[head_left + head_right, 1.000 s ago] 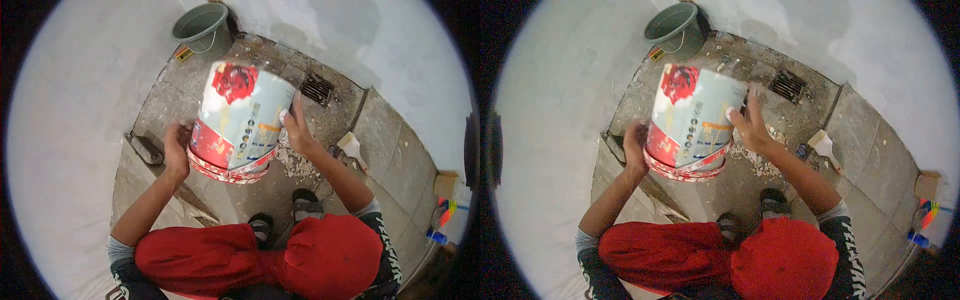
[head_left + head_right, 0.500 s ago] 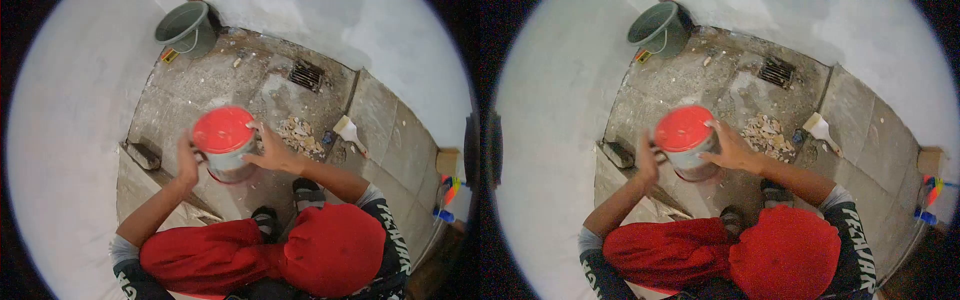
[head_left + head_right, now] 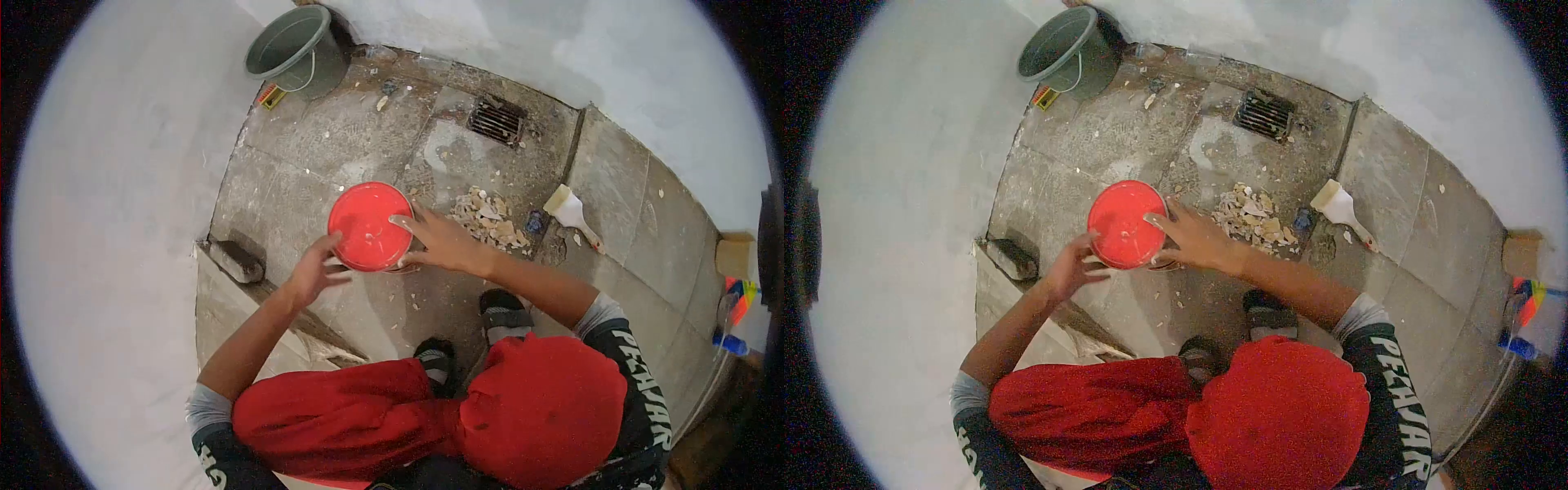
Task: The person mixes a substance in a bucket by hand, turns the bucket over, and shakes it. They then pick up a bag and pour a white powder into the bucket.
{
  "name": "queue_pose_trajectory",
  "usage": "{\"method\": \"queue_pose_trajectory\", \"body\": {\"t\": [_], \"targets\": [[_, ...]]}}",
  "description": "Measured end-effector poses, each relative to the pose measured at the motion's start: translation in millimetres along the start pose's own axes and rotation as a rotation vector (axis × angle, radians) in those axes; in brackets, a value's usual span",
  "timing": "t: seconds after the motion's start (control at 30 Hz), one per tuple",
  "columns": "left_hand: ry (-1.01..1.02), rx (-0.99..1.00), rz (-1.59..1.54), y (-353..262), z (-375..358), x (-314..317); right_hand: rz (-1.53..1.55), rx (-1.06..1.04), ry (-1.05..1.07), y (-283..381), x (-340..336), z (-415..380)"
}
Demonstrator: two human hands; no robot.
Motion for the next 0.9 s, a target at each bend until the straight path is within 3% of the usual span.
{"method": "queue_pose_trajectory", "body": {"t": [0.03, 0.07, 0.2, 0.23, 0.3, 0.33, 0.4, 0.43, 0.57, 0.63, 0.67, 0.73, 0.77, 0.83, 0.9], "targets": [[0.008, -0.002, 0.007, -7.6, -1.0, 6.3, 0.015, 0.022, 0.028, 4.8, -6.9, 4.3], [-0.126, 0.135, 0.095, -31.2, -0.9, -3.6, 0.013, 0.029, 0.025, 11.9, -16.9, 7.2], [-0.486, 0.507, 0.244, -86.5, -17.8, -29.1, 0.003, -0.052, -0.211, 47.8, -78.8, 12.5], [-0.489, 0.507, 0.242, -80.7, -14.0, -34.7, -0.034, -0.136, -0.303, 57.0, -88.8, 10.0], [-0.255, 0.343, 0.132, -47.6, 10.9, -31.0, -0.08, -0.146, -0.286, 49.7, -79.4, 11.9], [-0.258, 0.345, 0.132, -47.9, 11.2, -31.5, -0.126, -0.151, -0.271, 45.2, -69.8, 12.2], [0.031, -0.208, -0.172, 6.6, 8.2, 6.6, -0.076, -0.05, -0.151, 27.6, -42.8, 19.3], [0.008, -0.133, -0.078, 5.5, 7.4, 10.1, -0.029, 0.056, -0.034, 13.4, -28.2, 24.4], [-0.04, -0.004, -0.098, -18.5, 13.3, 9.5, 0.031, 0.042, -0.059, 22.3, -40.5, 37.9], [-0.265, 0.154, -0.056, -36.6, 8.5, -9.1, 0.026, 0.069, -0.033, 39.2, -66.0, 40.9], [-0.265, 0.152, -0.058, -38.0, 4.6, -5.3, 0.025, 0.069, -0.031, 41.2, -67.2, 39.3], [-0.35, 0.188, -0.181, -44.8, -5.3, 0.6, -0.061, -0.128, -0.26, 65.5, -90.2, 30.2], [-0.35, 0.187, -0.183, -41.7, -5.7, 2.8, -0.062, -0.128, -0.257, 66.9, -92.6, 31.0], [-0.578, 0.314, -0.183, -42.2, -13.3, -14.3, -0.123, -0.301, -0.297, 90.1, -103.1, 22.9], [-0.587, 0.377, -0.192, -44.8, -6.3, -32.6, -0.084, -0.268, -0.282, 98.5, -113.7, 22.4]]}}
Point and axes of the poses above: each hand's wrist, its own z-axis towards the middle knuckle, its own x-axis out of the palm, y = z × x, the point moved 10 cm from there along z, towards the middle knuckle, and after that the axes turned 12 degrees about x, right-handed, at the moved point
